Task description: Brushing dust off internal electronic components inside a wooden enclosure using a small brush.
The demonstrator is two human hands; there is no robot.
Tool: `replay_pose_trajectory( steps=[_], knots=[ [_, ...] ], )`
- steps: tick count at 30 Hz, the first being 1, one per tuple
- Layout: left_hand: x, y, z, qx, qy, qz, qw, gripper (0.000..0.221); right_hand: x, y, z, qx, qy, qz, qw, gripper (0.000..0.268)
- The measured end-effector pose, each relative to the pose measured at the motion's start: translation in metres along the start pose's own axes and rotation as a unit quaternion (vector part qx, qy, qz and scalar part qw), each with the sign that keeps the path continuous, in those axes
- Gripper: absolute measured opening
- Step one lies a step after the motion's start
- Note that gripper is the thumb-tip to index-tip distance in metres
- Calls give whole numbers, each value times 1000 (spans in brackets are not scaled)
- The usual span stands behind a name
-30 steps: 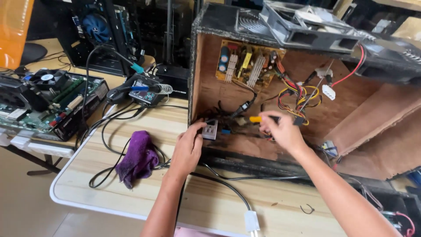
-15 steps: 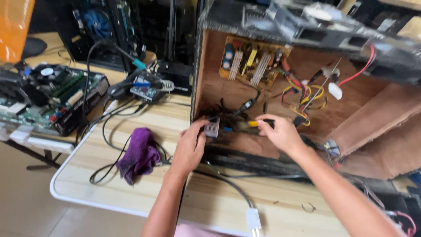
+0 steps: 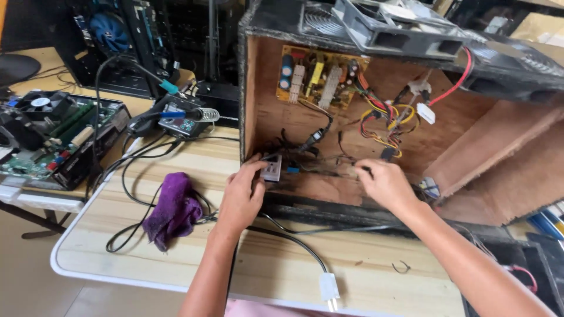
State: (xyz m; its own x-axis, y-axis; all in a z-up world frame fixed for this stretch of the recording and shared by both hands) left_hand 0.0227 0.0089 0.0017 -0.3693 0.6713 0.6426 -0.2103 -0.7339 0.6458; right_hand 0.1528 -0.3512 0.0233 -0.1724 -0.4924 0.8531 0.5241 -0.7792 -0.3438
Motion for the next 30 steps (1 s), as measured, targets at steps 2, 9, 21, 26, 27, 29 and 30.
replay_pose_trajectory(
  steps=[2,9,21,26,27,29,30],
  knots=[
    [0,-1,-1,2,-4,8,1000,44,13,-26,-14,-38,-30,134,990,24],
    [-2,-4,0,3,-2,19,1000,43,3,10,-16,38,-52,-121,991,32],
    [-3,-4,-1,7,1,17,1000,41,-43,-16,-9,317,-42,-258,912,27],
    [-2,-4,1,1,4,12,1000,41,-10,-39,-2,57,-69,71,993,29],
    [-2,-5,0,-3,9,6,1000,42,-1,-35,-4,32,-50,22,998,32],
    [-3,-6,-2,-6,9,10,1000,42,-12,35,-9,-30,-80,-96,992,37],
    [-3,-5,-2,-12,6,15,1000,43,-15,71,-13,-95,-105,-213,967,43]
  ],
)
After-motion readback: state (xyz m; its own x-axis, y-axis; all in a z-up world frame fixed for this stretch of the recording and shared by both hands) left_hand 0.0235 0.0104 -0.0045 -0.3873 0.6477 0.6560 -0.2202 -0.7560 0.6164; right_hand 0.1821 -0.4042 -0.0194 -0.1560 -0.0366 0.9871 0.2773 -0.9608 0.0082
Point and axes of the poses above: each hand's wrist, its own z-axis towards the middle knuckle, its own x-axis out of the back of the hand, y = z × x, the point moved 2 cm from there along z, towards the middle knuckle, and after that the axes turned 9 degrees about z, right-handed, at the moved point
